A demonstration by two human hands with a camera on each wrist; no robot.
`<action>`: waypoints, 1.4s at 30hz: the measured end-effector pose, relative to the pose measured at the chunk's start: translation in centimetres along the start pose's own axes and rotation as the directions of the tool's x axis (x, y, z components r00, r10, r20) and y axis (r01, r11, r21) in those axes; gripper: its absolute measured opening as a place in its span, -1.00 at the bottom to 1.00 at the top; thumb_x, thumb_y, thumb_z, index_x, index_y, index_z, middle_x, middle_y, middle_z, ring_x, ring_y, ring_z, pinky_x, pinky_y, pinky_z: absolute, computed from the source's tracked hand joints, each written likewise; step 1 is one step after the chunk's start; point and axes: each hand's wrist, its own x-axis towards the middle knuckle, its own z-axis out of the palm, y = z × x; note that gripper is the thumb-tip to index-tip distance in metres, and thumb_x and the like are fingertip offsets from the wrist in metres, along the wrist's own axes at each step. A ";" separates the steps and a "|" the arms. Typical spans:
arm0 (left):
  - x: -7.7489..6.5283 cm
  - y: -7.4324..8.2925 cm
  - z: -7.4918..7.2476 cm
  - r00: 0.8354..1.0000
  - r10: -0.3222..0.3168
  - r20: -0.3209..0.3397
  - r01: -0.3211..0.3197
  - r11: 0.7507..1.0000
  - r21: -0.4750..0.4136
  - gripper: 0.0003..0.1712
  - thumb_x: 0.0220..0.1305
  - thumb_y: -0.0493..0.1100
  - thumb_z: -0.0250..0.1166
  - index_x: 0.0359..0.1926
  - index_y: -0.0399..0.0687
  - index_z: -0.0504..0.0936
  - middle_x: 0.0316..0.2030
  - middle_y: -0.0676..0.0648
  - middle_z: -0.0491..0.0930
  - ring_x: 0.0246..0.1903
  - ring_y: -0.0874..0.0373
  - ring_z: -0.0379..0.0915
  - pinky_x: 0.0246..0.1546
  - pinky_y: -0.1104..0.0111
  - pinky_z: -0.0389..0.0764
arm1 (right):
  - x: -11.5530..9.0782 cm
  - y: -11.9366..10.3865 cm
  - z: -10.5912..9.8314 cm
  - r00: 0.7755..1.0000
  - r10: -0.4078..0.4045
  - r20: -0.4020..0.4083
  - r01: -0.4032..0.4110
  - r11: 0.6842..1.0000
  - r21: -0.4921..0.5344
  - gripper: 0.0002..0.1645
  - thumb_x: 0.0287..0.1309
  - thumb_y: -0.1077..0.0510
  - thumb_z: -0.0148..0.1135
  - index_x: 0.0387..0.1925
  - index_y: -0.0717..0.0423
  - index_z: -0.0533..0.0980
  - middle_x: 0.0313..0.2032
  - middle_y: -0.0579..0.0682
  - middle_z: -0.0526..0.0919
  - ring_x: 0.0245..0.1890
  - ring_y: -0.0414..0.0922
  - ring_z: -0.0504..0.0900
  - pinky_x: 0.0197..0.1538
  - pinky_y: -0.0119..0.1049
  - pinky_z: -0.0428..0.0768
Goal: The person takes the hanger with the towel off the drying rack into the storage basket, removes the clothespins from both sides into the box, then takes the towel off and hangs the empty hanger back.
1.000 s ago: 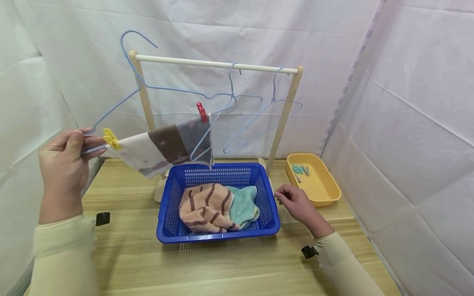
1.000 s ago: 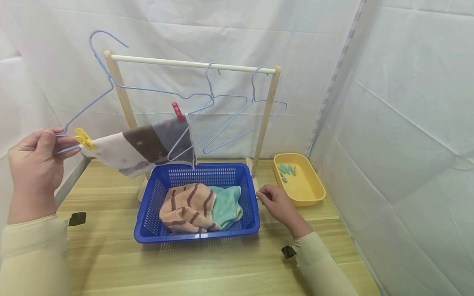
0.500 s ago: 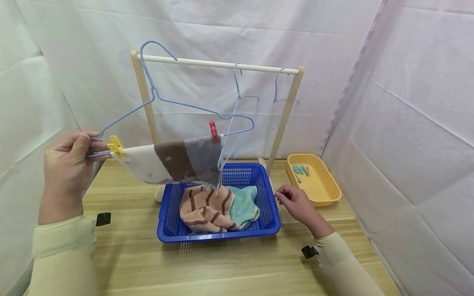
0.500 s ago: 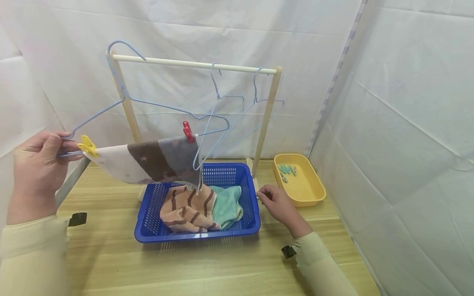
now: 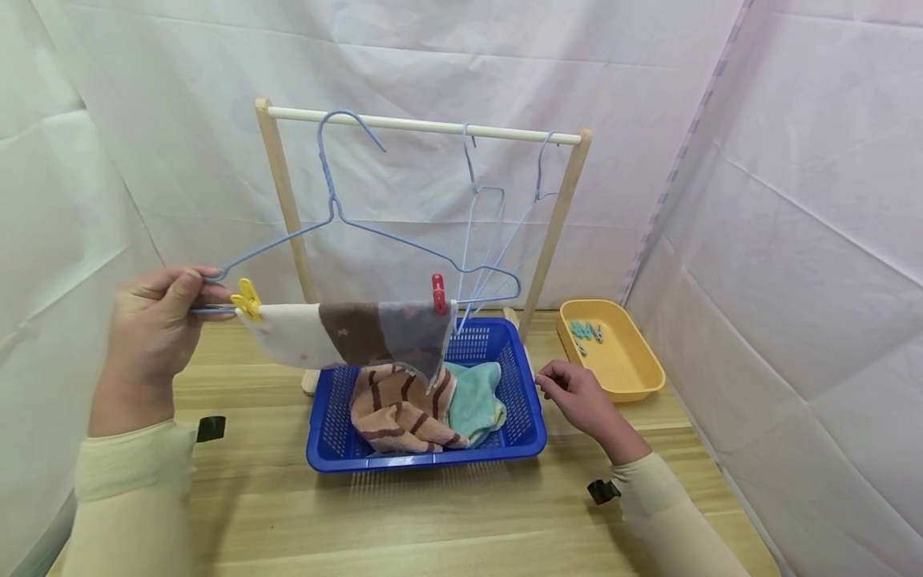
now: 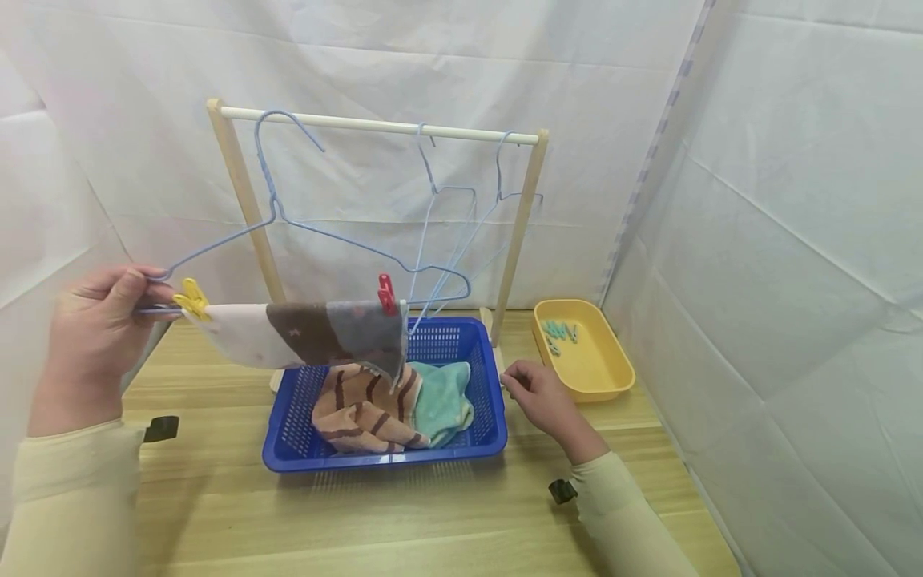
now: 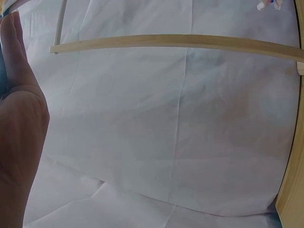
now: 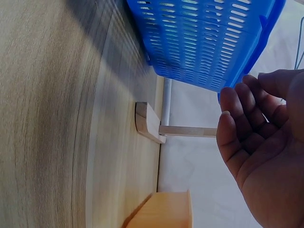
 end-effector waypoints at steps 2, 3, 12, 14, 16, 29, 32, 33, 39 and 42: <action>-0.1 -0.2 -0.1 1.000 -0.008 0.019 0.008 1.000 0.005 -0.70 0.63 -0.60 -0.02 -0.05 -0.84 0.62 -0.26 -0.49 0.78 -0.26 -0.20 0.87 -0.22 0.06 0.84 | 0.0 0.0 0.0 1.000 0.000 -0.001 0.000 1.000 0.001 -0.81 0.64 0.11 0.31 -0.18 0.08 0.70 -0.27 0.20 0.76 -0.29 0.00 0.67 -0.28 -0.29 0.67; -0.2 -0.4 -0.1 1.000 -0.015 0.027 0.015 1.000 0.009 -0.70 0.64 -0.60 -0.03 -0.05 -0.83 0.62 -0.25 -0.48 0.79 -0.25 -0.19 0.87 -0.22 0.07 0.84 | 0.0 0.0 0.1 1.000 -0.002 -0.001 0.002 1.000 0.001 -0.82 0.64 0.11 0.32 -0.18 0.07 0.70 -0.28 0.19 0.75 -0.30 0.00 0.67 -0.29 -0.29 0.67; -0.6 -1.7 -0.1 0.990 -0.056 0.128 0.043 0.994 0.102 -0.70 0.65 -0.57 0.00 0.01 -0.79 0.64 -0.28 -0.42 0.81 -0.22 -0.10 0.88 -0.22 0.15 0.84 | 0.0 0.1 0.0 1.000 -0.006 0.001 0.006 1.000 -0.002 -0.80 0.64 0.11 0.31 -0.17 0.12 0.70 -0.28 0.16 0.75 -0.30 -0.02 0.67 -0.28 -0.29 0.67; -0.6 -2.0 0.1 0.989 -0.065 0.133 0.048 0.991 0.129 -0.70 0.66 -0.56 0.01 0.01 -0.78 0.64 -0.28 -0.41 0.81 -0.22 -0.09 0.88 -0.22 0.16 0.84 | -0.1 0.1 0.0 1.000 -0.006 0.000 0.006 1.000 -0.004 -0.79 0.64 0.12 0.31 -0.15 0.17 0.70 -0.28 0.15 0.74 -0.29 -0.03 0.67 -0.28 -0.29 0.67; -0.6 -2.3 0.2 0.989 -0.075 0.131 0.055 0.988 0.147 -0.70 0.66 -0.55 0.01 0.02 -0.77 0.65 -0.29 -0.40 0.82 -0.22 -0.08 0.88 -0.22 0.17 0.84 | -0.1 0.1 0.0 1.000 -0.007 -0.003 0.007 1.000 -0.009 -0.80 0.64 0.12 0.31 -0.14 0.18 0.70 -0.29 0.12 0.74 -0.30 -0.02 0.66 -0.29 -0.29 0.66; -1.1 -5.2 1.5 0.996 -0.076 0.041 0.056 0.926 0.372 -0.70 0.69 -0.45 0.08 0.00 -0.60 0.73 -0.31 -0.27 0.84 -0.25 0.04 0.88 -0.20 0.24 0.86 | -0.3 0.1 -0.1 1.000 0.005 -0.002 -0.005 1.000 -0.007 -0.79 0.63 0.12 0.32 -0.14 0.18 0.70 -0.29 0.09 0.74 -0.29 -0.01 0.67 -0.29 -0.29 0.66; -1.2 -6.0 1.7 0.997 -0.071 0.043 0.047 0.910 0.411 -0.71 0.69 -0.45 0.08 0.00 -0.64 0.70 -0.30 -0.25 0.85 -0.25 0.05 0.88 -0.19 0.24 0.86 | -0.4 0.0 -0.2 1.000 0.009 -0.002 -0.009 1.000 -0.002 -0.79 0.63 0.13 0.32 -0.13 0.20 0.70 -0.27 0.14 0.74 -0.26 0.06 0.69 -0.29 -0.29 0.66; -1.2 -6.2 1.7 0.996 -0.071 0.044 0.046 0.903 0.427 -0.71 0.70 -0.45 0.08 0.00 -0.65 0.70 -0.30 -0.24 0.85 -0.25 0.06 0.88 -0.19 0.24 0.86 | -0.4 0.0 -0.2 1.000 0.009 -0.002 -0.009 1.000 0.000 -0.80 0.63 0.13 0.32 -0.13 0.20 0.69 -0.27 0.16 0.74 -0.26 0.08 0.69 -0.29 -0.29 0.66; -1.8 -7.7 2.0 0.996 -0.086 0.019 0.065 0.859 0.508 -0.70 0.70 -0.41 0.11 0.00 -0.67 0.68 -0.32 -0.18 0.86 -0.27 0.10 0.87 -0.17 0.24 0.86 | -0.6 -0.1 -0.3 1.000 -0.010 -0.008 0.010 1.000 0.001 -0.80 0.64 0.12 0.30 -0.13 0.18 0.69 -0.27 0.15 0.74 -0.27 0.00 0.69 -0.29 -0.30 0.67; -2.1 -8.3 2.2 0.995 -0.095 0.008 0.077 0.850 0.522 -0.70 0.70 -0.41 0.12 0.00 -0.66 0.69 -0.33 -0.17 0.86 -0.29 0.11 0.87 -0.20 0.25 0.87 | -0.7 -0.2 -0.4 1.000 -0.025 -0.009 0.025 1.000 0.002 -0.78 0.65 0.11 0.30 -0.12 0.19 0.69 -0.26 0.17 0.75 -0.27 -0.05 0.69 -0.26 -0.30 0.70</action>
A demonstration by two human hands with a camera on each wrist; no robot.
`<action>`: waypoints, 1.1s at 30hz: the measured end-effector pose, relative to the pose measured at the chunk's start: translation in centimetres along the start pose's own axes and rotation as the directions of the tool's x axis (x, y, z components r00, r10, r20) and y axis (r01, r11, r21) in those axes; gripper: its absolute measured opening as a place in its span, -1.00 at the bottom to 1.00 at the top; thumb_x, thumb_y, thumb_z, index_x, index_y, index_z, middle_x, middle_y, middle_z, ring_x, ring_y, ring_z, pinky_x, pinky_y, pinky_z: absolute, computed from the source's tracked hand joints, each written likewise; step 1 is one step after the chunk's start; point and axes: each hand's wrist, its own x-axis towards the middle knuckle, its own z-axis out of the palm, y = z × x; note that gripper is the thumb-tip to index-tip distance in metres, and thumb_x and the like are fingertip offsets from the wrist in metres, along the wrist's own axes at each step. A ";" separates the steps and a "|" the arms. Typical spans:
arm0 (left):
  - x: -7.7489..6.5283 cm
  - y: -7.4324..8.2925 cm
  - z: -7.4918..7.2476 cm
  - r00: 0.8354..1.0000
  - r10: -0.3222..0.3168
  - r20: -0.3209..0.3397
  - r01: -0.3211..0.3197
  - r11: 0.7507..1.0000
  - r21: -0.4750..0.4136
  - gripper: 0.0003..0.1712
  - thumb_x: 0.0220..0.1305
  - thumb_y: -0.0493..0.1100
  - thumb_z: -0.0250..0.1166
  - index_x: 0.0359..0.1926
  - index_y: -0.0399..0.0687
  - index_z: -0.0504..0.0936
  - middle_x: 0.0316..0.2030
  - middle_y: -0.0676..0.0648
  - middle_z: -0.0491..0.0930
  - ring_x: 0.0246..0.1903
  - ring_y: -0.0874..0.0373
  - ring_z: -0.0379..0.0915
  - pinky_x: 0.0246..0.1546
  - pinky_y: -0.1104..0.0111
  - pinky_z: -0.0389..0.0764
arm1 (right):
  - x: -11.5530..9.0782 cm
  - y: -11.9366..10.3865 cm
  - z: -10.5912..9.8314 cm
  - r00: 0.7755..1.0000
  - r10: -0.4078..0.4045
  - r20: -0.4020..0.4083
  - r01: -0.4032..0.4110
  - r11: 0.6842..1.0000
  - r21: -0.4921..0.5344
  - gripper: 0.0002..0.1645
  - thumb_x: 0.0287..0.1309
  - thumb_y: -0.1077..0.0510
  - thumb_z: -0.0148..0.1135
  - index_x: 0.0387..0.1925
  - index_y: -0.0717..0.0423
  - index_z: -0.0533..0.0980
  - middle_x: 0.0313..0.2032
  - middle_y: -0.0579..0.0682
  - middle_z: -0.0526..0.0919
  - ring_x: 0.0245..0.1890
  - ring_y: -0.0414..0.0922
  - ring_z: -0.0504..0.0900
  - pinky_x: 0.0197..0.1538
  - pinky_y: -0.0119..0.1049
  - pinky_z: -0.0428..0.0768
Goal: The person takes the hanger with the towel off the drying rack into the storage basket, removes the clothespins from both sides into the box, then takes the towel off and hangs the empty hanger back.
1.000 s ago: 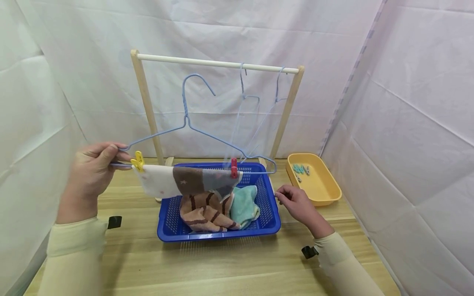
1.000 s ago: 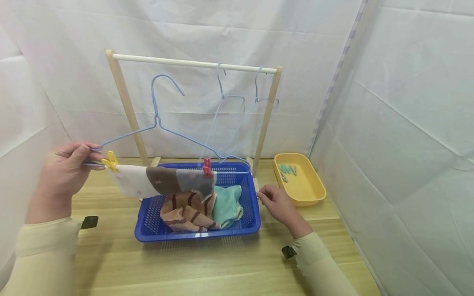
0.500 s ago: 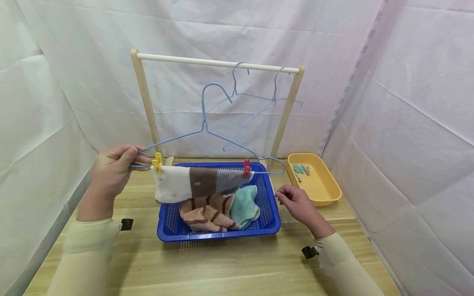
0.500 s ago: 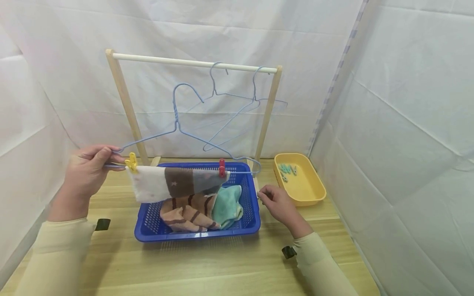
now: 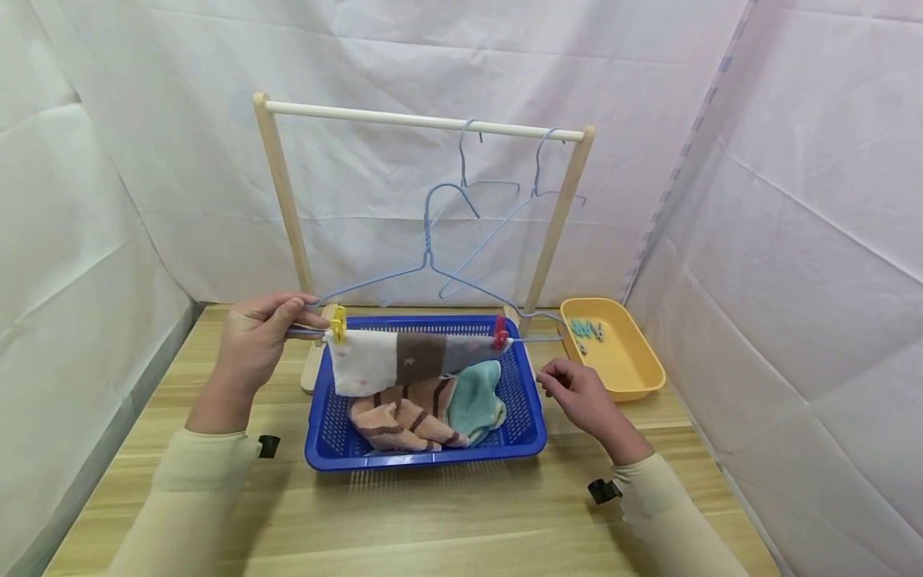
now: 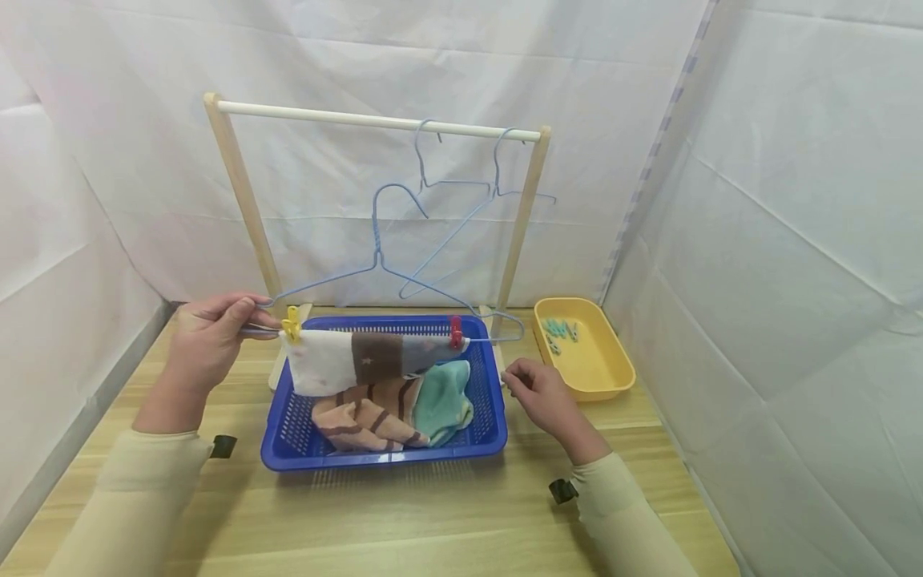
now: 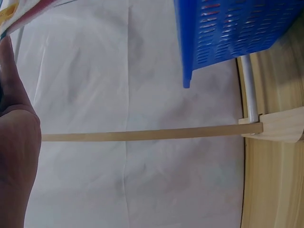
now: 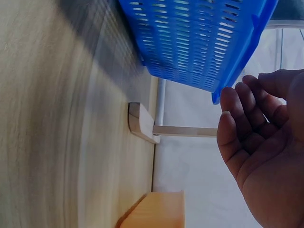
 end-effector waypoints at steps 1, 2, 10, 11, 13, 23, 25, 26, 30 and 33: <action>-0.1 -0.1 0.1 1.000 -0.002 -0.001 0.002 1.000 0.006 -0.70 0.70 -0.41 0.11 0.00 -0.66 0.69 -0.33 -0.17 0.86 -0.29 0.11 0.87 -0.21 0.25 0.87 | 0.0 -0.1 -0.1 1.000 -0.004 0.000 0.004 1.000 0.000 -0.78 0.65 0.11 0.29 -0.11 0.19 0.69 -0.26 0.18 0.75 -0.27 -0.05 0.70 -0.25 -0.30 0.71; -0.1 -0.2 0.3 1.000 -0.005 -0.003 0.005 1.000 0.006 -0.71 0.70 -0.41 0.12 0.00 -0.66 0.69 -0.33 -0.18 0.86 -0.29 0.11 0.87 -0.22 0.25 0.87 | -0.1 -0.3 -0.1 1.000 -0.006 0.000 0.006 1.000 0.003 -0.77 0.65 0.11 0.29 -0.11 0.21 0.69 -0.25 0.20 0.75 -0.27 -0.04 0.70 -0.25 -0.30 0.72; -0.3 -1.3 0.4 1.000 0.006 0.008 -0.007 0.998 0.061 -0.73 0.70 -0.43 0.13 0.00 -0.63 0.70 -0.33 -0.12 0.86 -0.28 0.14 0.87 -0.18 0.28 0.87 | -0.5 -1.7 -0.5 1.000 -0.012 0.006 0.012 1.000 0.011 -0.79 0.65 0.11 0.30 -0.11 0.19 0.68 -0.24 0.17 0.76 -0.24 0.12 0.74 -0.23 -0.29 0.74; -0.3 -1.4 0.4 1.000 0.011 0.010 -0.011 0.997 0.075 -0.72 0.70 -0.41 0.13 0.01 -0.62 0.70 -0.33 -0.11 0.86 -0.28 0.15 0.87 -0.18 0.28 0.86 | -0.5 -1.9 -0.5 1.000 -0.019 0.008 0.019 1.000 0.007 -0.80 0.64 0.12 0.31 -0.11 0.19 0.69 -0.25 0.12 0.76 -0.23 0.13 0.74 -0.24 -0.29 0.74; -0.3 -1.6 0.3 1.000 0.018 0.013 -0.019 0.996 0.086 -0.72 0.71 -0.40 0.13 0.02 -0.61 0.71 -0.33 -0.10 0.86 -0.27 0.16 0.87 -0.18 0.29 0.86 | -0.6 -2.3 -0.5 0.999 -0.039 0.011 0.039 0.999 -0.003 -0.81 0.64 0.13 0.31 -0.12 0.18 0.69 -0.27 0.01 0.75 -0.24 0.12 0.75 -0.24 -0.28 0.73; -0.8 -1.8 0.7 1.000 0.003 -0.008 -0.002 0.996 0.093 -0.72 0.71 -0.37 0.15 0.01 -0.57 0.73 -0.33 -0.08 0.86 -0.27 0.17 0.86 -0.18 0.27 0.86 | -1.1 -5.3 -1.3 0.981 -0.194 -0.005 0.193 0.979 -0.068 -0.88 0.62 0.18 0.32 -0.18 0.02 0.68 -0.31 -0.07 0.70 -0.33 -0.15 0.62 -0.31 -0.29 0.66; -0.8 -1.8 0.9 1.000 -0.006 -0.013 0.007 0.996 0.089 -0.72 0.70 -0.36 0.17 0.02 -0.57 0.72 -0.33 -0.07 0.86 -0.27 0.16 0.87 -0.19 0.26 0.87 | -1.1 -6.0 -1.4 0.966 -0.258 -0.038 0.253 0.963 -0.096 -0.88 0.59 0.23 0.34 -0.18 -0.02 0.68 -0.33 -0.13 0.67 -0.36 -0.19 0.59 -0.34 -0.30 0.63; -0.9 -1.9 1.0 1.000 -0.010 -0.014 0.011 0.996 0.084 -0.72 0.70 -0.36 0.17 0.02 -0.58 0.72 -0.33 -0.07 0.86 -0.27 0.16 0.87 -0.19 0.26 0.87 | -1.1 -6.4 -1.5 0.955 -0.292 -0.059 0.284 0.952 -0.116 -0.87 0.57 0.26 0.36 -0.18 -0.03 0.68 -0.33 -0.17 0.66 -0.36 -0.21 0.58 -0.35 -0.31 0.63; -0.9 -2.0 1.2 1.000 -0.008 -0.020 0.010 0.998 0.054 -0.72 0.69 -0.39 0.16 0.01 -0.65 0.68 -0.34 -0.09 0.86 -0.28 0.15 0.87 -0.20 0.24 0.87 | -1.0 -7.8 -1.6 0.900 -0.409 -0.149 0.376 0.903 -0.207 -0.80 0.49 0.34 0.40 -0.15 -0.05 0.68 -0.32 -0.26 0.61 -0.34 -0.24 0.56 -0.39 -0.34 0.61; -1.0 -2.2 1.4 0.999 -0.002 -0.035 0.003 0.999 0.033 -0.74 0.68 -0.43 0.15 0.00 -0.68 0.66 -0.35 -0.12 0.85 -0.30 0.14 0.87 -0.22 0.25 0.87 | -0.7 -8.8 -1.6 0.864 -0.463 -0.196 0.410 0.874 -0.259 -0.82 0.47 0.36 0.41 -0.11 0.01 0.68 -0.27 -0.20 0.64 -0.28 -0.22 0.59 -0.37 -0.33 0.64</action>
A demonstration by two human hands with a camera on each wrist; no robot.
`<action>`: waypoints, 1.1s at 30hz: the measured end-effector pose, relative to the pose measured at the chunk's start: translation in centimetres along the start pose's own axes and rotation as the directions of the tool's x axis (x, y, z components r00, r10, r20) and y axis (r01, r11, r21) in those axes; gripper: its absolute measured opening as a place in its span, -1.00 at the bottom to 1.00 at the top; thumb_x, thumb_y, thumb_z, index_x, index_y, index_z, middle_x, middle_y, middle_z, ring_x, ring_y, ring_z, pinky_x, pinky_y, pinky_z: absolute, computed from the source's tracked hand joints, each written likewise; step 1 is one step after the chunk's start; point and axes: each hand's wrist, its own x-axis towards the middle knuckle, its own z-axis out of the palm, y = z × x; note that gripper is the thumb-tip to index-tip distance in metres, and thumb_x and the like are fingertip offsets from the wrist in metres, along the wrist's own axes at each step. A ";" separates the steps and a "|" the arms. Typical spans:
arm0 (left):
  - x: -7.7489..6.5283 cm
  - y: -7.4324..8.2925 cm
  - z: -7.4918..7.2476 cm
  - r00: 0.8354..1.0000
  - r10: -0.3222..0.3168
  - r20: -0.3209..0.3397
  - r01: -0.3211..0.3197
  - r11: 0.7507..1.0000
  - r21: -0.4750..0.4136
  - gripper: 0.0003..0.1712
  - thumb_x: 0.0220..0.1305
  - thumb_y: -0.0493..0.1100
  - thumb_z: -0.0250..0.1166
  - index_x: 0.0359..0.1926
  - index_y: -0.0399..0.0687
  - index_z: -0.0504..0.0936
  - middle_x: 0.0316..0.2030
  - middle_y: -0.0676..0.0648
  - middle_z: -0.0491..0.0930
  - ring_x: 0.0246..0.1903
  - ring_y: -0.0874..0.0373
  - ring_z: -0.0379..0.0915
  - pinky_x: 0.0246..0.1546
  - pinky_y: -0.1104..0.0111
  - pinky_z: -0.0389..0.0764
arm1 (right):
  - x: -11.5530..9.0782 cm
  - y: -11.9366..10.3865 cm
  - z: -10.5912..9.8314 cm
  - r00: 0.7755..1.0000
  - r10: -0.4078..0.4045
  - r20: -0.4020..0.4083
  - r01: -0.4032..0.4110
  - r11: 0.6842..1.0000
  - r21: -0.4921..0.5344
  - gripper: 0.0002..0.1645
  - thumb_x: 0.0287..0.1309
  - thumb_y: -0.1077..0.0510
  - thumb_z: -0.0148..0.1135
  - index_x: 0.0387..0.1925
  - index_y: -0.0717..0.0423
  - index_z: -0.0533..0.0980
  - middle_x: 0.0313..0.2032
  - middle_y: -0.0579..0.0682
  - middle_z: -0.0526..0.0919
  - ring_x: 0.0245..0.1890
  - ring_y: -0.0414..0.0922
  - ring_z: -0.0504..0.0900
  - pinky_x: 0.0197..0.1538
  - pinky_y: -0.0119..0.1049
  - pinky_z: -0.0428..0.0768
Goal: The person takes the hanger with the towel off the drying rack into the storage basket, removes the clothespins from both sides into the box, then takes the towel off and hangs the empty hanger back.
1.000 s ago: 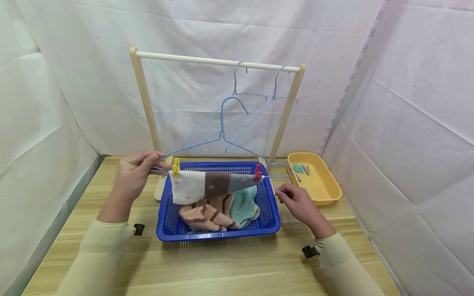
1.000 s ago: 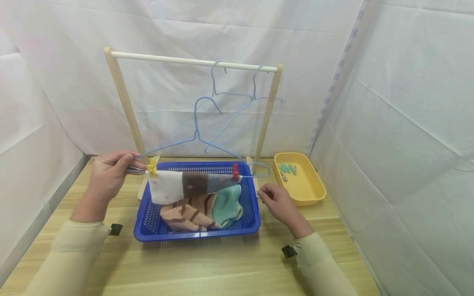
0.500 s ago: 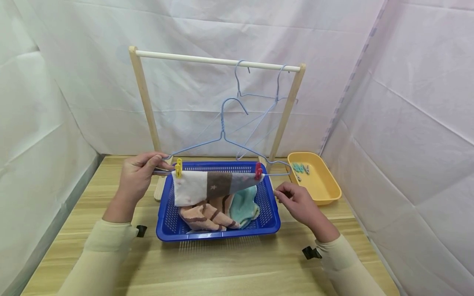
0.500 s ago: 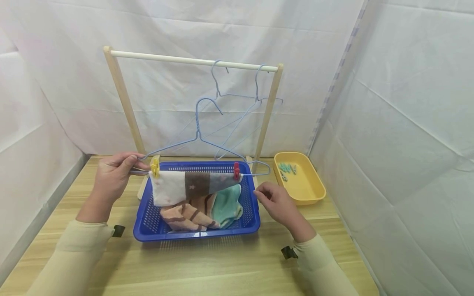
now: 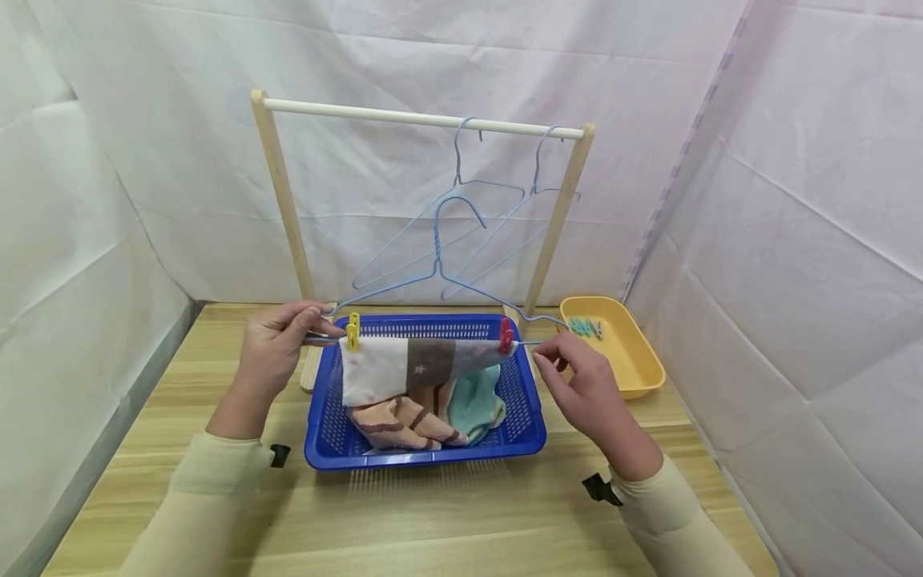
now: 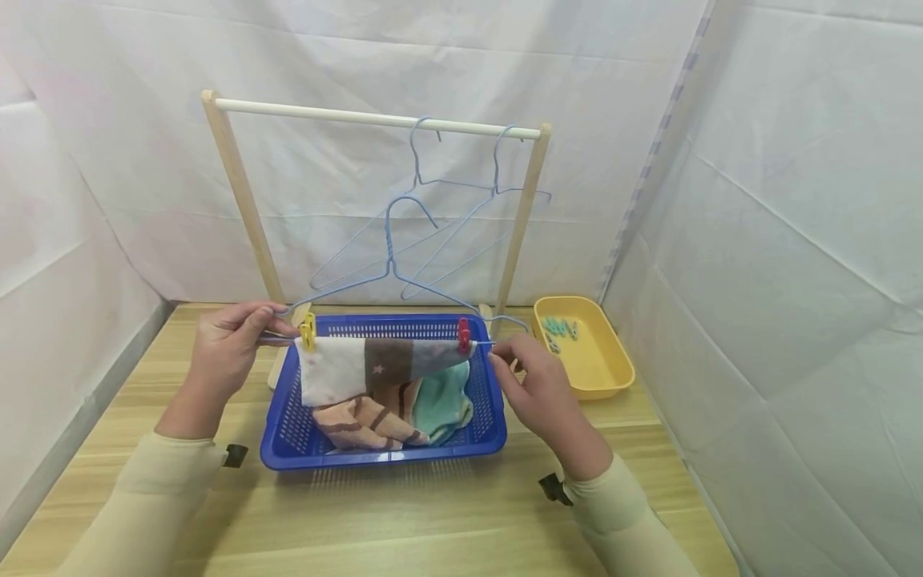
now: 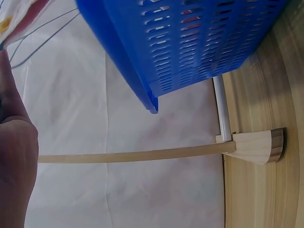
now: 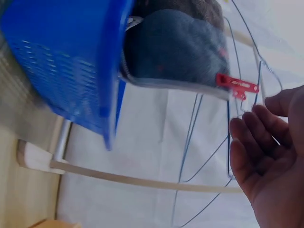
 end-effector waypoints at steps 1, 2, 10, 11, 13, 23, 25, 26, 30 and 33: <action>0.0 0.0 0.1 1.000 0.001 -0.004 -0.001 1.000 -0.006 -0.74 0.68 -0.44 0.15 0.00 -0.69 0.66 -0.35 -0.13 0.85 -0.30 0.14 0.87 -0.22 0.25 0.87 | 0.2 -0.2 0.0 1.000 -0.011 -0.015 0.011 1.000 -0.014 -0.84 0.46 0.36 0.41 -0.09 0.04 0.68 -0.26 -0.16 0.66 -0.26 -0.20 0.61 -0.34 -0.30 0.67; 0.0 -0.1 0.1 1.000 0.000 -0.007 0.000 1.000 -0.006 -0.75 0.67 -0.45 0.14 0.00 -0.69 0.66 -0.35 -0.13 0.85 -0.31 0.14 0.87 -0.23 0.25 0.87 | 0.4 -0.4 0.0 0.999 -0.019 -0.028 0.018 1.000 -0.020 -0.84 0.45 0.36 0.41 -0.07 0.07 0.68 -0.23 -0.12 0.69 -0.24 -0.17 0.63 -0.30 -0.28 0.69; -0.2 -0.2 0.3 1.000 -0.021 -0.022 0.022 0.999 0.033 -0.75 0.67 -0.45 0.15 0.01 -0.68 0.67 -0.34 -0.12 0.85 -0.31 0.16 0.86 -0.22 0.26 0.86 | 1.4 -1.3 0.4 0.999 -0.010 -0.032 0.008 0.999 -0.054 -0.74 0.39 0.36 0.48 0.06 0.21 0.68 0.00 0.07 0.79 0.00 0.01 0.75 0.01 0.04 0.82; -0.2 -0.2 0.3 0.999 -0.025 -0.024 0.025 0.999 0.039 -0.75 0.67 -0.44 0.15 0.02 -0.68 0.66 -0.34 -0.11 0.85 -0.31 0.16 0.86 -0.22 0.26 0.86 | 1.5 -1.4 0.5 1.000 -0.010 -0.027 0.009 0.998 -0.057 -0.72 0.39 0.35 0.49 0.09 0.21 0.68 0.03 0.07 0.79 0.03 0.02 0.76 0.05 0.07 0.82; -0.3 -0.2 0.3 0.999 -0.030 -0.026 0.031 0.998 0.047 -0.74 0.68 -0.44 0.15 0.02 -0.70 0.64 -0.35 -0.10 0.85 -0.31 0.16 0.86 -0.22 0.26 0.86 | 1.7 -1.5 0.8 1.000 -0.017 -0.019 0.015 0.997 -0.073 -0.67 0.39 0.33 0.50 0.14 0.21 0.68 0.07 0.11 0.79 0.08 0.06 0.76 0.13 0.11 0.81; -0.3 -0.2 0.4 0.999 -0.030 -0.035 0.033 0.997 0.071 -0.71 0.68 -0.43 0.15 0.03 -0.78 0.59 -0.37 -0.07 0.85 -0.31 0.18 0.86 -0.21 0.28 0.86 | 2.3 -2.9 1.9 0.999 0.049 0.021 -0.046 0.991 -0.124 -0.40 0.48 0.17 0.48 0.45 0.20 0.58 0.29 0.16 0.74 0.28 0.14 0.73 0.30 0.17 0.73; -0.3 -0.2 0.4 0.999 -0.026 -0.035 0.029 0.997 0.076 -0.72 0.68 -0.43 0.15 0.03 -0.75 0.61 -0.37 -0.07 0.85 -0.31 0.18 0.86 -0.21 0.28 0.86 | 2.4 -3.0 2.1 0.997 0.065 0.032 -0.061 0.993 -0.105 -0.36 0.50 0.15 0.46 0.51 0.17 0.54 0.33 0.17 0.72 0.31 0.14 0.72 0.32 0.17 0.71; -0.3 -0.2 0.4 0.999 -0.024 -0.033 0.026 0.997 0.079 -0.72 0.68 -0.43 0.15 0.03 -0.73 0.62 -0.37 -0.08 0.85 -0.31 0.17 0.86 -0.21 0.28 0.86 | 2.4 -3.0 2.1 0.997 0.070 0.036 -0.066 0.993 -0.097 -0.34 0.51 0.15 0.45 0.53 0.16 0.52 0.35 0.17 0.70 0.32 0.13 0.71 0.34 0.17 0.70; -0.3 -0.3 0.3 0.999 -0.023 -0.029 0.025 0.996 0.081 -0.73 0.68 -0.42 0.16 0.03 -0.67 0.67 -0.36 -0.11 0.85 -0.31 0.16 0.86 -0.21 0.26 0.86 | 2.6 -3.1 2.4 0.996 0.080 0.034 -0.078 0.995 -0.063 -0.32 0.51 0.17 0.45 0.55 0.15 0.49 0.34 0.19 0.70 0.32 0.13 0.71 0.35 0.15 0.69; -0.3 -0.3 0.3 0.999 -0.028 -0.031 0.030 0.996 0.083 -0.72 0.69 -0.41 0.16 0.04 -0.70 0.65 -0.36 -0.11 0.85 -0.32 0.15 0.86 -0.22 0.25 0.86 | 2.7 -3.2 2.5 0.996 0.082 0.017 -0.081 0.996 -0.042 -0.36 0.51 0.20 0.44 0.52 0.17 0.52 0.25 0.16 0.76 0.24 0.11 0.76 0.31 0.14 0.72</action>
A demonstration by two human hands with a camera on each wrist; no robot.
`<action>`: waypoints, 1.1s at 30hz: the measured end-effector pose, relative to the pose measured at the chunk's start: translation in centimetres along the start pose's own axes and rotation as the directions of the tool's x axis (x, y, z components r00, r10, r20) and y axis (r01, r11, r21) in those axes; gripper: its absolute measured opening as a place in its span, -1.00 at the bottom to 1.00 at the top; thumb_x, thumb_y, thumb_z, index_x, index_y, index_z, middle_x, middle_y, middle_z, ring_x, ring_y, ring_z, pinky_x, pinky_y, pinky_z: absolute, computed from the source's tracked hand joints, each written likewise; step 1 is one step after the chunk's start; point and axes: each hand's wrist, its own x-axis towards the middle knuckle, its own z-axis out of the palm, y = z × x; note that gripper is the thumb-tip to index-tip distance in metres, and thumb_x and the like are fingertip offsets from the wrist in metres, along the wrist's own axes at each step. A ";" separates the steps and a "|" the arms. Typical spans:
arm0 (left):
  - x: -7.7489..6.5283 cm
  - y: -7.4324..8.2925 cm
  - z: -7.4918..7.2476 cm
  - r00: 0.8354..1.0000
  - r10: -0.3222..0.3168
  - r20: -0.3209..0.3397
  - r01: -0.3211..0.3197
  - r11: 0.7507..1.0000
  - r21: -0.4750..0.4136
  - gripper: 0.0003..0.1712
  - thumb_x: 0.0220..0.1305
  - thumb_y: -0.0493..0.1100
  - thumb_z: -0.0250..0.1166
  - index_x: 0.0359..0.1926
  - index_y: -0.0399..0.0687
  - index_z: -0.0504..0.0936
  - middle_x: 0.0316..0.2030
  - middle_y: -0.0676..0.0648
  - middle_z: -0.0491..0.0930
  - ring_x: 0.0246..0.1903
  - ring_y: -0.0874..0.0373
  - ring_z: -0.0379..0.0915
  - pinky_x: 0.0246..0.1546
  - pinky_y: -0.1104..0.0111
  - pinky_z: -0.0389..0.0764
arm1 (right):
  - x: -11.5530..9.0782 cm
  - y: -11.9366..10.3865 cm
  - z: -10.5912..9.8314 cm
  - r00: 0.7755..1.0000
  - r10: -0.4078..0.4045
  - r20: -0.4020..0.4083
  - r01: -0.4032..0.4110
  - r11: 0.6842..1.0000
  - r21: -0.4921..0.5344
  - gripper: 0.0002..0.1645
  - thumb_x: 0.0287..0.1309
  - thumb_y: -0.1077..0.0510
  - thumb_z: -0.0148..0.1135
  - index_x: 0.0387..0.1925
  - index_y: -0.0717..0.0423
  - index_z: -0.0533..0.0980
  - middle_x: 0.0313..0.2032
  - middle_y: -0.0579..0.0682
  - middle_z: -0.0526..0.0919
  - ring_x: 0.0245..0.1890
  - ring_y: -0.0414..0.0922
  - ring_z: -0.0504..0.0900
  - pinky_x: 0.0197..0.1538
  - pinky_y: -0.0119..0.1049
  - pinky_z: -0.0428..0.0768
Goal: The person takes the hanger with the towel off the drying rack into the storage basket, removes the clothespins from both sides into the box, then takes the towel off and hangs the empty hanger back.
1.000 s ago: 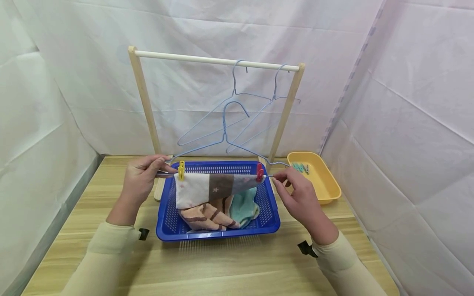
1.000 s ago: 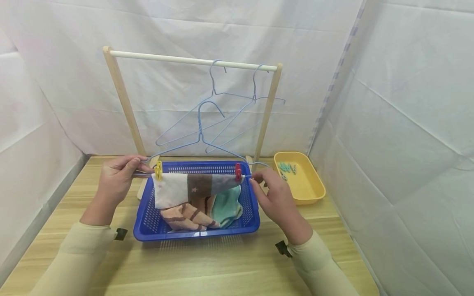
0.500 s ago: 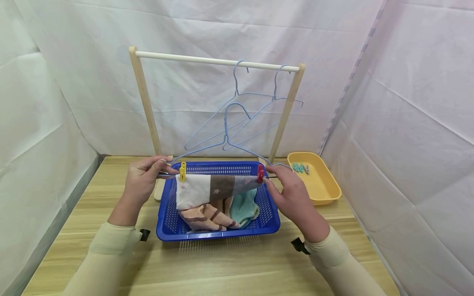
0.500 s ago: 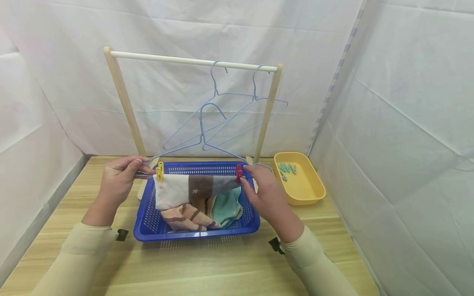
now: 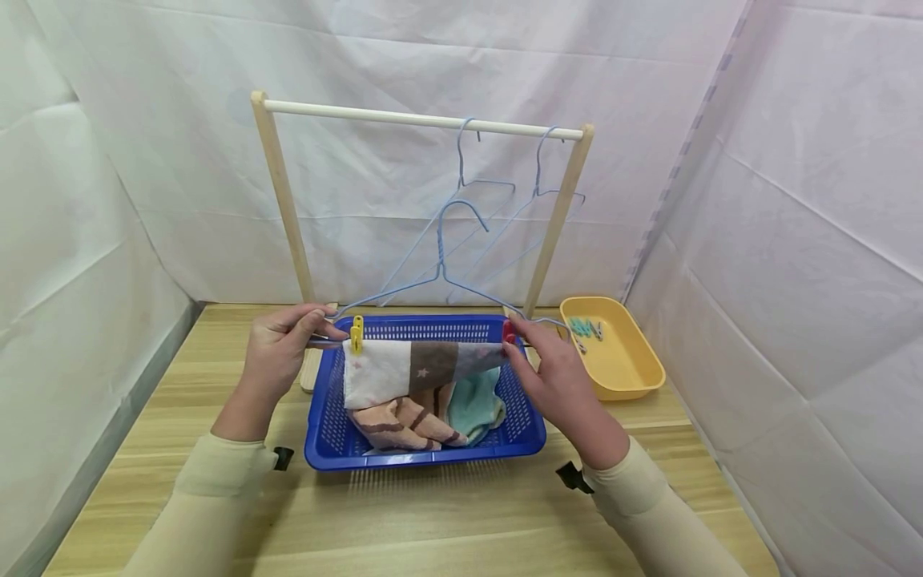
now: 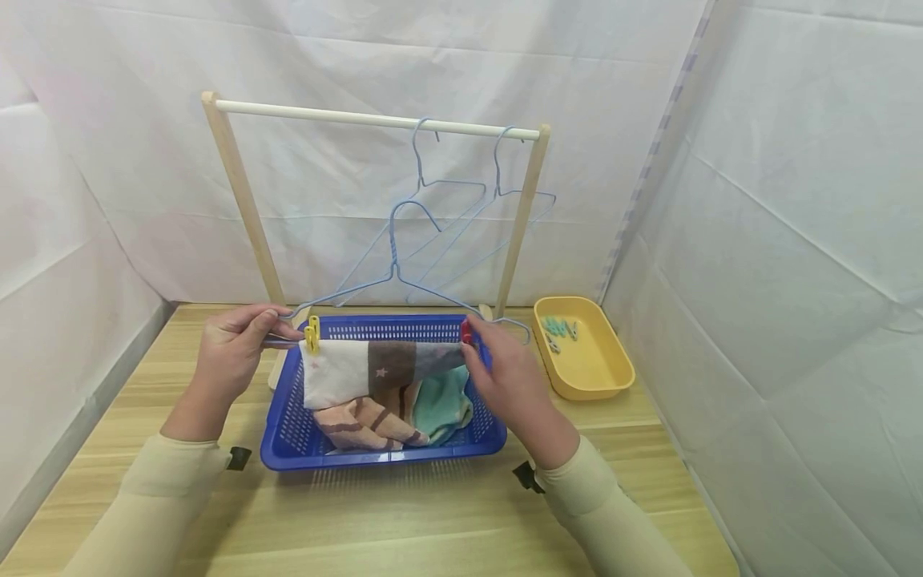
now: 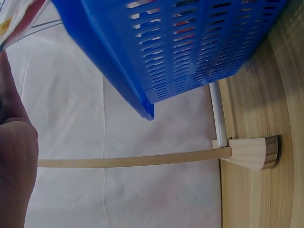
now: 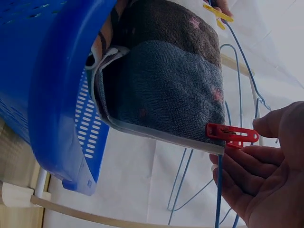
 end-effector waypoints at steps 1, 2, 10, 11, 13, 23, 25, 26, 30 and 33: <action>0.0 0.0 0.0 1.000 -0.003 -0.002 0.003 1.000 0.002 -0.71 0.69 -0.40 0.16 0.04 -0.71 0.64 -0.36 -0.11 0.85 -0.32 0.16 0.86 -0.23 0.25 0.86 | 0.0 0.0 0.0 1.000 -0.001 -0.006 0.001 1.000 0.009 -0.38 0.51 0.22 0.44 0.51 0.17 0.54 0.21 0.15 0.77 0.21 0.10 0.77 0.29 0.13 0.74; 0.0 0.0 0.0 1.000 -0.005 -0.004 0.005 1.000 0.003 -0.70 0.69 -0.40 0.16 0.04 -0.72 0.63 -0.36 -0.10 0.85 -0.32 0.16 0.86 -0.23 0.25 0.86 | 0.1 0.0 0.0 1.000 -0.001 -0.011 0.002 1.000 0.017 -0.40 0.51 0.23 0.44 0.49 0.17 0.55 0.17 0.13 0.79 0.17 0.08 0.78 0.28 0.13 0.75; 0.0 0.1 0.0 1.000 -0.009 -0.004 0.009 1.000 0.015 -0.69 0.70 -0.39 0.16 0.04 -0.74 0.62 -0.38 -0.10 0.85 -0.31 0.16 0.86 -0.24 0.26 0.86 | 0.1 0.2 -0.1 0.999 -0.043 -0.020 0.043 0.999 0.026 -0.48 0.42 0.27 0.51 0.35 0.17 0.65 0.07 0.04 0.81 0.08 -0.02 0.79 0.23 0.04 0.78; 0.0 0.1 0.1 1.000 -0.007 -0.003 0.007 1.000 0.018 -0.69 0.70 -0.39 0.16 0.04 -0.73 0.62 -0.38 -0.09 0.85 -0.31 0.16 0.86 -0.24 0.26 0.86 | 0.1 0.2 -0.2 0.999 -0.045 -0.021 0.046 0.999 0.029 -0.49 0.41 0.27 0.52 0.34 0.17 0.66 0.07 0.03 0.81 0.07 -0.03 0.79 0.22 0.03 0.79; 0.0 0.1 0.1 1.000 -0.006 -0.003 0.006 1.000 0.012 -0.70 0.69 -0.39 0.16 0.03 -0.72 0.63 -0.38 -0.10 0.85 -0.31 0.16 0.86 -0.24 0.26 0.86 | 0.1 0.2 -0.3 0.999 -0.044 -0.018 0.045 0.998 0.035 -0.51 0.41 0.26 0.53 0.31 0.16 0.67 0.07 0.02 0.81 0.07 -0.05 0.79 0.20 0.01 0.80; 0.0 0.3 0.2 1.000 -0.011 -0.013 0.011 1.000 0.021 -0.69 0.69 -0.39 0.16 0.03 -0.73 0.63 -0.40 -0.12 0.84 -0.33 0.17 0.85 -0.23 0.29 0.86 | 0.3 0.0 -0.5 0.999 -0.038 -0.001 0.038 0.998 0.055 -0.62 0.41 0.26 0.53 0.20 0.18 0.69 0.02 0.00 0.80 0.03 -0.07 0.78 0.15 -0.02 0.82; 0.0 0.3 0.1 1.000 -0.012 -0.011 0.013 1.000 0.021 -0.70 0.69 -0.38 0.17 0.03 -0.70 0.65 -0.40 -0.12 0.84 -0.33 0.17 0.85 -0.22 0.29 0.86 | 0.3 0.0 -0.5 0.999 -0.035 0.002 0.035 0.998 0.056 -0.63 0.41 0.26 0.52 0.19 0.16 0.69 0.02 -0.01 0.80 0.03 -0.07 0.78 0.15 -0.02 0.82; 0.0 0.3 0.1 1.000 -0.012 -0.008 0.012 1.000 0.019 -0.70 0.69 -0.38 0.17 0.03 -0.69 0.65 -0.39 -0.12 0.84 -0.33 0.17 0.85 -0.22 0.29 0.86 | 0.3 0.0 -0.5 0.999 -0.034 0.003 0.034 0.998 0.056 -0.64 0.41 0.26 0.52 0.18 0.16 0.69 0.01 -0.01 0.81 0.03 -0.07 0.78 0.16 -0.02 0.82; 0.0 0.3 0.0 1.000 -0.003 0.013 0.002 1.000 0.023 -0.71 0.70 -0.37 0.16 0.03 -0.65 0.67 -0.38 -0.10 0.85 -0.31 0.18 0.86 -0.20 0.30 0.86 | 0.3 0.0 -0.5 1.000 -0.031 0.003 0.030 0.997 0.064 -0.66 0.41 0.25 0.53 0.15 0.17 0.70 0.01 -0.01 0.81 0.04 -0.07 0.79 0.17 -0.02 0.82; 0.1 0.3 0.0 1.000 0.002 0.017 -0.003 1.000 0.025 -0.71 0.71 -0.38 0.15 0.04 -0.65 0.67 -0.37 -0.10 0.85 -0.31 0.18 0.86 -0.20 0.30 0.86 | 0.4 0.1 -0.5 0.999 -0.038 -0.005 0.038 0.997 0.067 -0.68 0.40 0.26 0.53 0.13 0.17 0.71 0.00 -0.01 0.81 0.04 -0.07 0.79 0.17 -0.01 0.81</action>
